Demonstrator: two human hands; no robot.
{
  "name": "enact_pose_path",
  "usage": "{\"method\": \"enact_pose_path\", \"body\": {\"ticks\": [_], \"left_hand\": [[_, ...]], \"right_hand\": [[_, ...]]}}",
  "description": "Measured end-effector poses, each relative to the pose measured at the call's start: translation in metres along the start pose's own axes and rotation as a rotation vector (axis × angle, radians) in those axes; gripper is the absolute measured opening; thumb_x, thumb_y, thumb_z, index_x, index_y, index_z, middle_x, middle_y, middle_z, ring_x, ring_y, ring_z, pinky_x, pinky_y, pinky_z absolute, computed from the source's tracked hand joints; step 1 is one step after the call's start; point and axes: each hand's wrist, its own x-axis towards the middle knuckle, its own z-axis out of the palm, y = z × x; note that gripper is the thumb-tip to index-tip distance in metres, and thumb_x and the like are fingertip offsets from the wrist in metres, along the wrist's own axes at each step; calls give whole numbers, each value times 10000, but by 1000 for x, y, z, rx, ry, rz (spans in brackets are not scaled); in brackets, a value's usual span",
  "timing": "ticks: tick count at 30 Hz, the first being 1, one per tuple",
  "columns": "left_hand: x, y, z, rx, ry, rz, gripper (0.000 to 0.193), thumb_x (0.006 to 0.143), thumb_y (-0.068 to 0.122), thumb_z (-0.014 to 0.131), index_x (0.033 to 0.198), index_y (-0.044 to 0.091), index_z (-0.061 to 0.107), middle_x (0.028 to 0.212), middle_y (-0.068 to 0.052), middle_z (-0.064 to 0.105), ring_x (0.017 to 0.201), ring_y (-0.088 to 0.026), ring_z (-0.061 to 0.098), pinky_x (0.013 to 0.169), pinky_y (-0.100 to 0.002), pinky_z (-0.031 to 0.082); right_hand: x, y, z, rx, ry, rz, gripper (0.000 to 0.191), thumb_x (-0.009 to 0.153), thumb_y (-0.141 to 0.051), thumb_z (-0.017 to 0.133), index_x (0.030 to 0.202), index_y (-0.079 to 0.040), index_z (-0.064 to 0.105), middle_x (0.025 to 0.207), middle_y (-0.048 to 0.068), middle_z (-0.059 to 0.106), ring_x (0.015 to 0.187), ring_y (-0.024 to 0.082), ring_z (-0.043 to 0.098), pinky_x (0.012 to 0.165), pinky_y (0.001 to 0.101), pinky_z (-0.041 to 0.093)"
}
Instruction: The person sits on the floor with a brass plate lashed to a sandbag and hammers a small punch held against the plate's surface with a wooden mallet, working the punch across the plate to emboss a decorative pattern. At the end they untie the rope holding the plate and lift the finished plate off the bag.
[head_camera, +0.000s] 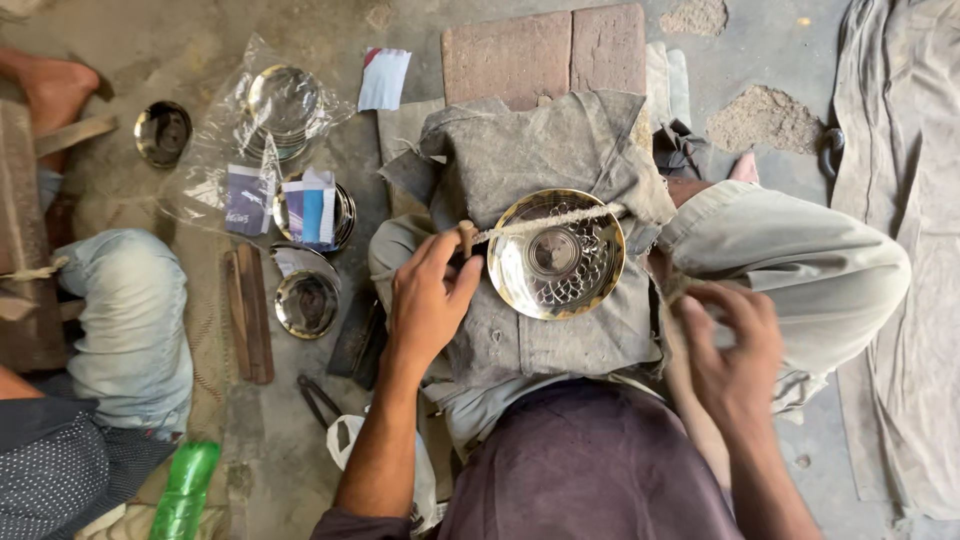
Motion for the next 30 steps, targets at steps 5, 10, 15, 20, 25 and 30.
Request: {"method": "enact_pose_path", "body": {"ticks": [5, 10, 15, 20, 25, 30], "left_hand": [[-6, 2, 3, 80, 127, 52, 171, 953, 146, 745, 1048, 28, 664, 933, -111, 699, 661, -235, 691, 588, -368, 536], [-12, 3, 4, 34, 130, 58, 166, 946, 132, 728, 1053, 26, 659, 941, -116, 695, 675, -234, 698, 576, -358, 537], [-17, -1, 11, 43, 103, 9, 187, 946, 127, 740, 1075, 15, 663, 917, -119, 684, 672, -236, 694, 577, -359, 529], [-12, 4, 12, -2, 87, -43, 201, 948, 128, 721, 1110, 20, 670, 1005, -110, 704, 693, -192, 717, 563, -311, 549], [-16, 15, 4, -80, 154, -40, 205, 1003, 154, 706, 1130, 4, 648, 1135, -102, 722, 788, -161, 732, 613, -280, 581], [-11, 24, 6, -263, 85, -104, 229, 1010, 167, 717, 1151, 0, 647, 1028, -70, 744, 833, -123, 759, 676, -250, 649]], "right_hand": [[20, -40, 34, -48, -72, -239, 273, 930, -257, 787, 1084, -38, 735, 1092, 157, 651, 970, 320, 617, 820, 431, 516], [64, -53, 37, 54, -183, -176, 238, 988, -280, 733, 1079, -61, 746, 1079, 130, 662, 904, 236, 660, 762, 376, 533], [55, -58, 37, -188, -92, -306, 619, 801, -452, 834, 1163, 39, 727, 1053, 179, 678, 884, 296, 647, 750, 427, 528], [42, -50, 42, -34, -138, -163, 586, 817, -388, 860, 1181, 51, 723, 1000, 185, 731, 854, 268, 649, 742, 409, 541], [41, -16, 15, 218, -77, 312, 342, 1029, -313, 696, 1069, 24, 735, 877, 164, 721, 784, 253, 644, 694, 391, 512], [14, 24, -11, -245, -308, 283, 321, 969, -324, 741, 1095, -31, 702, 935, 168, 753, 840, 317, 736, 741, 457, 564]]}}
